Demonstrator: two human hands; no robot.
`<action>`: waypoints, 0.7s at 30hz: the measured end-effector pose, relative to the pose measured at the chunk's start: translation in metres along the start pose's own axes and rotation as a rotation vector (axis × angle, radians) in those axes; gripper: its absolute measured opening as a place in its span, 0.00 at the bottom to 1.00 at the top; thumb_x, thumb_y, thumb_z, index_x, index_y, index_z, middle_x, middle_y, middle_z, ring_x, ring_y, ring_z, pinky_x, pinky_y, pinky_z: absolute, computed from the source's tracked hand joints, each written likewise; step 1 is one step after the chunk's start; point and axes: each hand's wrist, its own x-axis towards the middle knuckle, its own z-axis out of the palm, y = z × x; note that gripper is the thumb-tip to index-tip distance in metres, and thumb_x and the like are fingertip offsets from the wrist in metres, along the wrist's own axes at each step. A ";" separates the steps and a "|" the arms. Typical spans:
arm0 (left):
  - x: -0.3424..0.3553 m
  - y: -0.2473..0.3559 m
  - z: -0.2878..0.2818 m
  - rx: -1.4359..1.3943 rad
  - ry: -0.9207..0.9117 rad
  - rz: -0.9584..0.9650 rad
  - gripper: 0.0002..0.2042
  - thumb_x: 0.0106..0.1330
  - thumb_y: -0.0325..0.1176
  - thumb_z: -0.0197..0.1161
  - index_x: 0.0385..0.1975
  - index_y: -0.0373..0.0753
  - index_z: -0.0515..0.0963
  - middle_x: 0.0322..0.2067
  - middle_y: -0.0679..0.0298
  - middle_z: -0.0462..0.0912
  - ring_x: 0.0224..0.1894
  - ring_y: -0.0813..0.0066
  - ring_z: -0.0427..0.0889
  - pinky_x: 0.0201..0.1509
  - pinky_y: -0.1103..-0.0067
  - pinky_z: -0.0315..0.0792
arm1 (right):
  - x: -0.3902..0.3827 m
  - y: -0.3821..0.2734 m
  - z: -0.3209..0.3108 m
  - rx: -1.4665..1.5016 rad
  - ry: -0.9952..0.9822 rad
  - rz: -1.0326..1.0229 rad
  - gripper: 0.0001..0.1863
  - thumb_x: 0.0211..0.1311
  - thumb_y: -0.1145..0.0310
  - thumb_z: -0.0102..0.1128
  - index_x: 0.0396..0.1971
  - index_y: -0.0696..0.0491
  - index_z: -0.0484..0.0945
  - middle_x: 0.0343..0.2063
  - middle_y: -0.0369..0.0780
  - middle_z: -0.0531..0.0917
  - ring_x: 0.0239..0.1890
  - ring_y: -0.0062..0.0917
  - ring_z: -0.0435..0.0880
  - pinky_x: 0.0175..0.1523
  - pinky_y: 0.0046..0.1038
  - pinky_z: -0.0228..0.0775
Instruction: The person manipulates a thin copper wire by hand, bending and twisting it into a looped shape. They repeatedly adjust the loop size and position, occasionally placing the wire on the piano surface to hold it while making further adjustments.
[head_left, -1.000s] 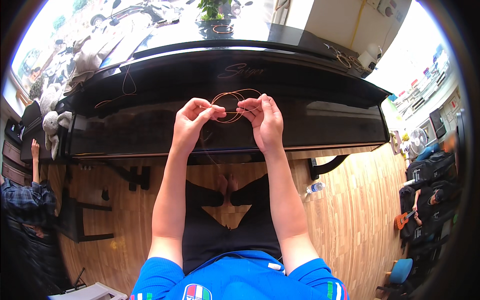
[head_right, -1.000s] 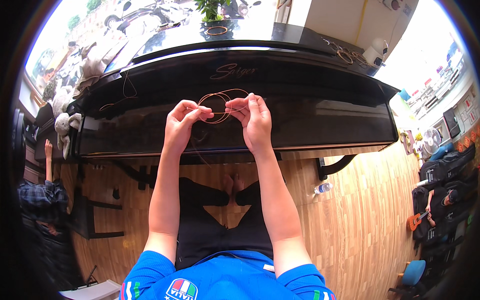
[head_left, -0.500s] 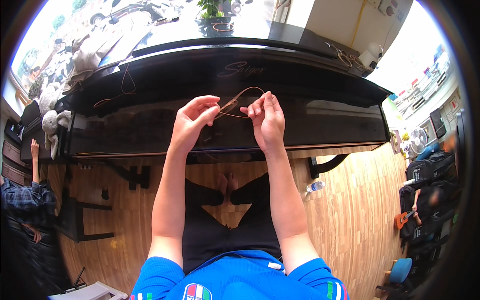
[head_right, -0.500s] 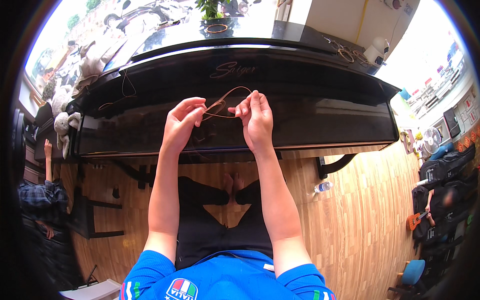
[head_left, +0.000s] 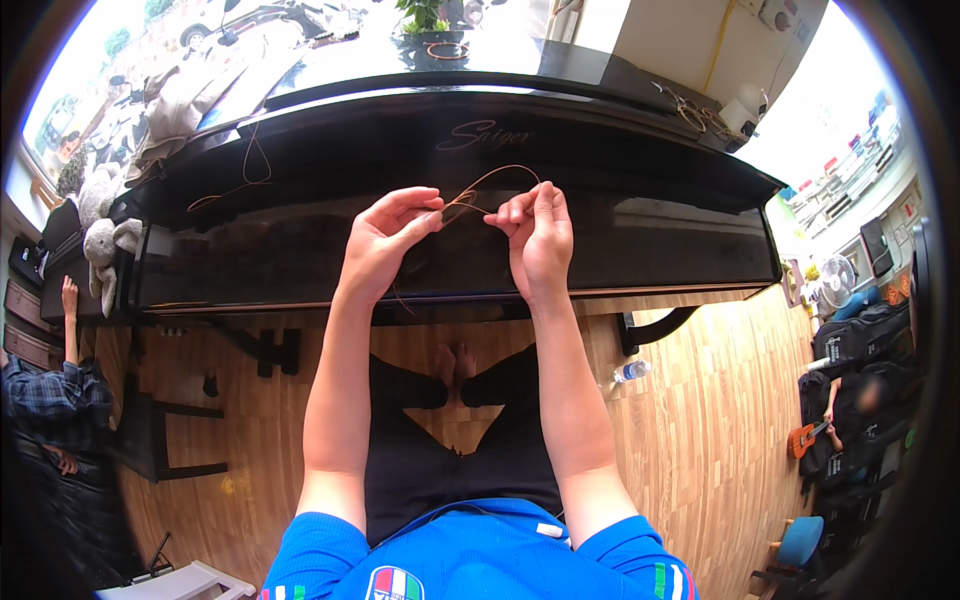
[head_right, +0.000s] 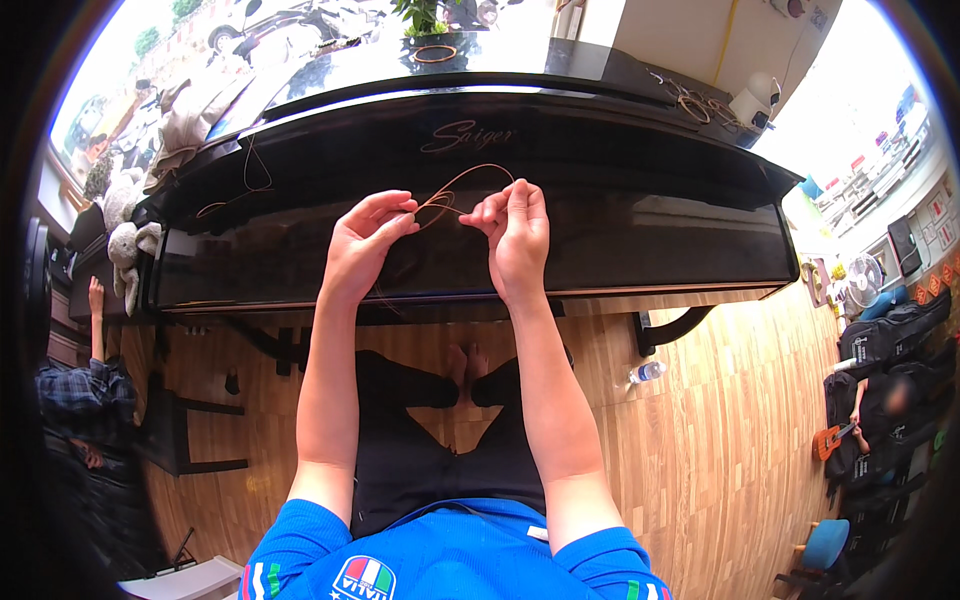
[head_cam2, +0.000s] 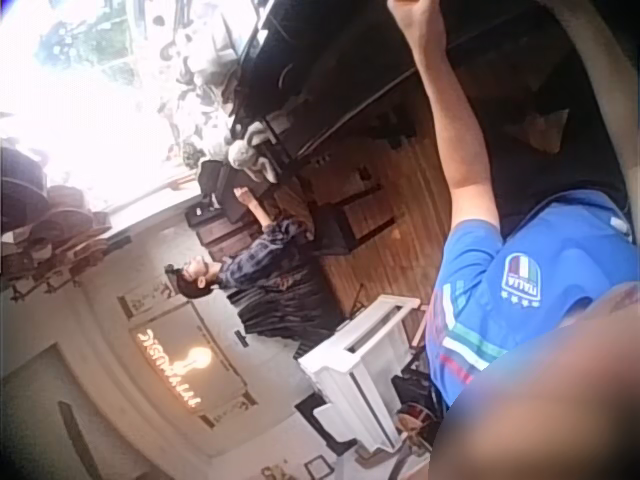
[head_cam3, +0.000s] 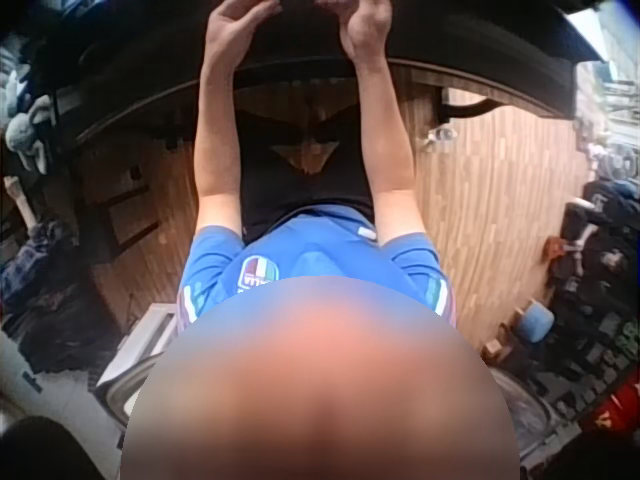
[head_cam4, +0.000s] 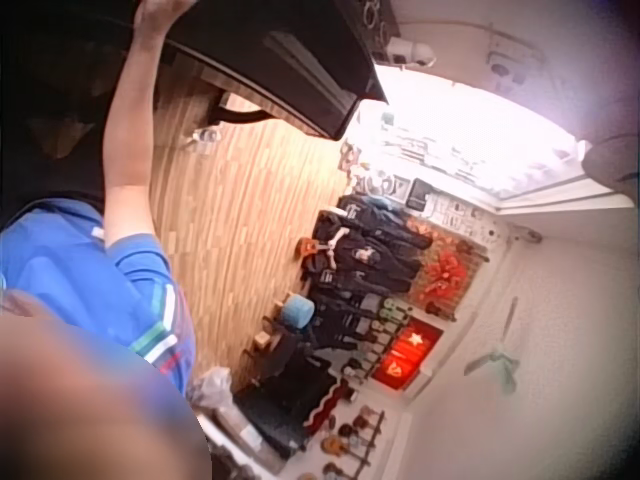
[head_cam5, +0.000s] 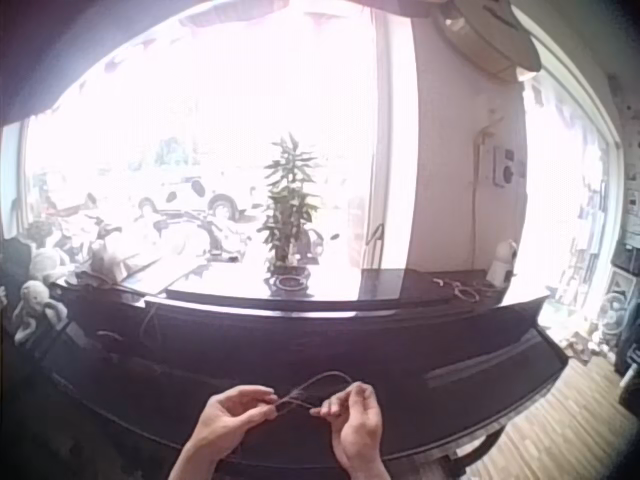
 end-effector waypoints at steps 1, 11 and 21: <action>0.000 0.001 0.000 0.014 0.012 -0.021 0.14 0.67 0.25 0.66 0.52 0.32 0.80 0.43 0.59 0.85 0.43 0.76 0.83 0.50 0.79 0.79 | 0.001 0.002 -0.003 0.016 -0.003 -0.019 0.13 0.82 0.59 0.38 0.38 0.51 0.67 0.24 0.34 0.73 0.29 0.20 0.76 0.44 0.31 0.80; 0.000 0.002 -0.001 0.007 -0.001 -0.043 0.14 0.71 0.27 0.63 0.53 0.32 0.79 0.43 0.58 0.85 0.38 0.78 0.82 0.45 0.81 0.79 | 0.001 0.003 -0.005 0.014 0.004 -0.068 0.13 0.82 0.59 0.40 0.38 0.50 0.67 0.22 0.31 0.68 0.26 0.17 0.68 0.38 0.24 0.69; 0.002 -0.001 -0.002 -0.159 -0.052 -0.026 0.15 0.72 0.27 0.62 0.56 0.32 0.77 0.45 0.58 0.84 0.42 0.73 0.85 0.54 0.73 0.83 | 0.002 0.009 -0.005 -0.062 -0.042 -0.106 0.09 0.80 0.62 0.47 0.40 0.51 0.70 0.25 0.32 0.70 0.28 0.16 0.71 0.39 0.22 0.71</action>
